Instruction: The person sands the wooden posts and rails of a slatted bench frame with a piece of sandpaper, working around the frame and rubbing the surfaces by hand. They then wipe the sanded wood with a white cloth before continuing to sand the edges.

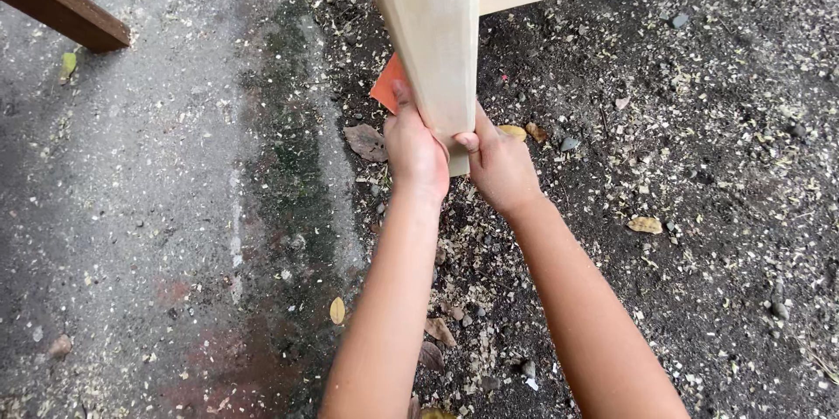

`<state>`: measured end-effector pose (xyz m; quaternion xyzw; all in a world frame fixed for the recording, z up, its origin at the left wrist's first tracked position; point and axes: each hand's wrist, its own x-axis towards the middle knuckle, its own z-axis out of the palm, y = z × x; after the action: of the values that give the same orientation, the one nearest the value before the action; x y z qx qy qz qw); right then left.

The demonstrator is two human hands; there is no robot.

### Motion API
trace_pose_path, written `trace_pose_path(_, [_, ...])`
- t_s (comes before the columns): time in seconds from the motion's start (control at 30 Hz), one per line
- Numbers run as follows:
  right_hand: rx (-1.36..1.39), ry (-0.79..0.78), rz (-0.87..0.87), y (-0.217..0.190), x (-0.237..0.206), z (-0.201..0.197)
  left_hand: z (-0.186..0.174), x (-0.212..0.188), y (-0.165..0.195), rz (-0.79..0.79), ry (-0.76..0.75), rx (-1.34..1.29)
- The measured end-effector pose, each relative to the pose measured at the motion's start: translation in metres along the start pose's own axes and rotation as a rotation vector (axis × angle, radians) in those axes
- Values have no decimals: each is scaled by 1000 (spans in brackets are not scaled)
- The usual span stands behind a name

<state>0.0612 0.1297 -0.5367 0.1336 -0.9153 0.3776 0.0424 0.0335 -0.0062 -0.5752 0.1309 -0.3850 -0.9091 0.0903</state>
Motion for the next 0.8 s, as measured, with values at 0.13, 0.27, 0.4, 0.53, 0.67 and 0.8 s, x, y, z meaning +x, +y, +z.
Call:
trace_pose_path(0.13, [25, 37, -17, 1, -1, 2, -9, 6, -15, -147, 116, 90])
trace_pose_path(0.27, [-22, 7, 21, -5, -1, -1, -6, 12, -18, -349, 221, 23])
trace_pose_path(0.4, [25, -1, 66, -8, -2, -2, 26, 14, 22, -100, 50, 101])
trace_pose_path(0.53, [16, 8, 61, 0, 1, 5, 58, 7, 55, 102, -26, 138])
trace_pose_path(0.67, [-23, 1, 128, 5, 3, 14, 59, -7, 53, 82, 78, 242])
trace_pose_path(0.8, [62, -57, 193, -8, -1, 6, 71, -8, 66, -111, 112, 201])
